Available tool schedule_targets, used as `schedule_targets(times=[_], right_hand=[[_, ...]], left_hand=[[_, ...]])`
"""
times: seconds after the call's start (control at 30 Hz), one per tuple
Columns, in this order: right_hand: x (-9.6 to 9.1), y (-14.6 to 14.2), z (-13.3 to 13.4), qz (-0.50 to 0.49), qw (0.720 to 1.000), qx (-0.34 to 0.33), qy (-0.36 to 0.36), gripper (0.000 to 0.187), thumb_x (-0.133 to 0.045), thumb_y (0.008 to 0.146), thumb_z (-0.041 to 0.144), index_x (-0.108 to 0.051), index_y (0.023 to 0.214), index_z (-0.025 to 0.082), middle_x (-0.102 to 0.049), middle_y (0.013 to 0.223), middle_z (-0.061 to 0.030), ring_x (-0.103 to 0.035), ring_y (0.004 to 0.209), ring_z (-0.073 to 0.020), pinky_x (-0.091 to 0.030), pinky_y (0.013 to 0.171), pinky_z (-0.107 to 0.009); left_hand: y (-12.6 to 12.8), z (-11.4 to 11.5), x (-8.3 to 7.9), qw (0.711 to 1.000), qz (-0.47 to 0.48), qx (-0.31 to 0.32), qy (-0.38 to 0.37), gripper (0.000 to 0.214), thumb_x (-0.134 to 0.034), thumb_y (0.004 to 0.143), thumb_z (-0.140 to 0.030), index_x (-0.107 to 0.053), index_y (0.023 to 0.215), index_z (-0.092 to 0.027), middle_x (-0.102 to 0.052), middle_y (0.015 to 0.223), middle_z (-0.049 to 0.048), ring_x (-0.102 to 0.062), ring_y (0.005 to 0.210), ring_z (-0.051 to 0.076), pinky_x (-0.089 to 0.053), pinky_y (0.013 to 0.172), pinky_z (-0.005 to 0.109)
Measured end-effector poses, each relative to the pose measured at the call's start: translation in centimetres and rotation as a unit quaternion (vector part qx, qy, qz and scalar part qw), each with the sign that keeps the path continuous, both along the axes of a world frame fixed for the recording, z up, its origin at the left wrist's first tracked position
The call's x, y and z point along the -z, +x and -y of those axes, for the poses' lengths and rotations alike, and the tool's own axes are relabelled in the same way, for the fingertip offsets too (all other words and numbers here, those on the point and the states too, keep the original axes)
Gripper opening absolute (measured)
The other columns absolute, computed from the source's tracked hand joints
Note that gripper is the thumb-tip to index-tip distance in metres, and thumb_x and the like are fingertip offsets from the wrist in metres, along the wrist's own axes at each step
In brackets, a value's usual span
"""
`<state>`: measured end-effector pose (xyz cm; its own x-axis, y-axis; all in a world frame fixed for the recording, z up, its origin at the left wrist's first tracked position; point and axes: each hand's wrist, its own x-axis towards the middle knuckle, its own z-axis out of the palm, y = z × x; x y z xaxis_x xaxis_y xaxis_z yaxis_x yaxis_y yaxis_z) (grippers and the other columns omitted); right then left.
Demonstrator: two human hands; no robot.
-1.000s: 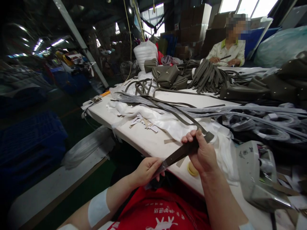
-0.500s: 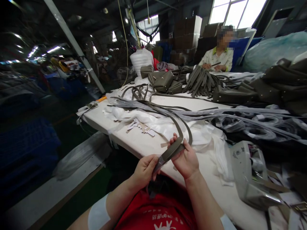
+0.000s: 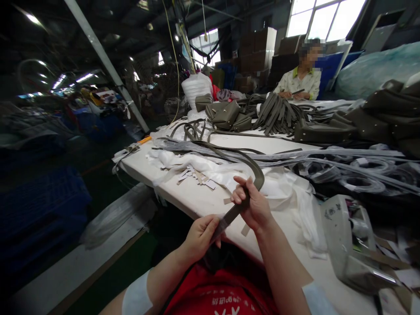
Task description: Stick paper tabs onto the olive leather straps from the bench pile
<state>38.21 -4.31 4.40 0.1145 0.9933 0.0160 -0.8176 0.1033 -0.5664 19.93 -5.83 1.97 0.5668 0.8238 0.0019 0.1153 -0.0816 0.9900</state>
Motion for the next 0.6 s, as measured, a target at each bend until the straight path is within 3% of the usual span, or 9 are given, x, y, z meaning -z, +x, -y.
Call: schedule_targets(times=[0.07,0.13,0.27,0.37,0.47,0.53,0.6], right_hand=[[0.2,-1.2,0.2,0.082,0.995,0.037,-0.035,0.04,-0.069,0.081,0.057,-0.075,0.091,0.018,-0.061,0.061,0.0015,-0.059,0.062,-0.011,-0.049,0.064,-0.023],[0.5,-2.7,0.8,0.174,0.982,0.039,-0.057,0.049,-0.064,0.08,0.065,-0.077,0.088,0.018,-0.07,0.075,-0.0046,-0.063,0.069,-0.0153,-0.05,0.066,-0.027],[0.7,-4.7,2.2,0.297,0.951,-0.061,-0.062,0.048,-0.063,0.082,0.063,-0.078,0.087,0.018,-0.071,0.079,-0.0045,-0.055,0.054,-0.0119,-0.044,0.052,-0.026],[0.0,-3.4,1.9,0.182,0.98,-0.057,-0.054,0.03,-0.074,0.078,0.049,-0.077,0.086,0.02,-0.066,0.07,-0.0005,-0.061,0.069,-0.014,-0.05,0.067,-0.026],[-1.3,-0.1,0.8,0.022,0.999,0.006,-0.028,0.019,-0.08,0.074,0.036,-0.074,0.085,0.022,-0.046,0.053,0.0069,-0.054,0.062,-0.0095,-0.051,0.073,-0.025],[-2.0,1.6,0.2,-0.001,0.999,0.039,-0.009,0.019,-0.081,0.073,0.032,-0.073,0.085,0.022,-0.038,0.051,0.0085,-0.048,0.055,-0.0077,-0.05,0.071,-0.024],[-2.2,2.3,0.0,0.039,0.998,0.051,-0.001,0.021,-0.08,0.074,0.034,-0.073,0.088,0.019,-0.036,0.05,0.0082,-0.046,0.053,-0.0083,-0.05,0.069,-0.025]], left_hand=[[0.3,-0.1,-0.5,1.0,0.011,-0.021,-0.001,0.052,-0.044,0.095,-0.057,-0.064,0.077,-0.012,-0.062,0.057,0.0023,-0.053,0.043,0.009,-0.04,0.046,0.019],[0.6,-0.2,-0.7,0.999,0.016,-0.031,0.003,0.052,-0.044,0.094,-0.058,-0.065,0.08,-0.012,-0.064,0.061,0.0032,-0.054,0.044,0.009,-0.041,0.045,0.019],[0.6,-0.3,-0.1,0.996,0.006,-0.074,0.052,0.055,-0.04,0.096,-0.056,-0.06,0.069,-0.014,-0.052,0.049,-0.0006,-0.048,0.04,0.008,-0.039,0.045,0.019],[-0.2,-0.3,1.0,0.995,-0.02,-0.071,0.073,0.052,-0.039,0.097,-0.055,-0.061,0.073,-0.015,-0.05,0.05,-0.0023,-0.043,0.038,0.006,-0.033,0.043,0.018],[-1.4,-0.3,2.4,0.996,-0.054,-0.049,0.052,0.054,-0.037,0.097,-0.058,-0.062,0.076,-0.015,-0.052,0.053,-0.0016,-0.043,0.038,0.006,-0.03,0.04,0.018],[-1.9,-0.3,3.2,0.996,-0.068,-0.037,0.036,0.057,-0.036,0.096,-0.06,-0.06,0.072,-0.014,-0.052,0.051,-0.0009,-0.044,0.038,0.007,-0.031,0.041,0.018],[-2.1,-0.5,3.6,0.997,-0.068,-0.027,0.026,0.061,-0.035,0.095,-0.063,-0.06,0.068,-0.014,-0.053,0.05,0.0004,-0.048,0.04,0.008,-0.033,0.042,0.018]])
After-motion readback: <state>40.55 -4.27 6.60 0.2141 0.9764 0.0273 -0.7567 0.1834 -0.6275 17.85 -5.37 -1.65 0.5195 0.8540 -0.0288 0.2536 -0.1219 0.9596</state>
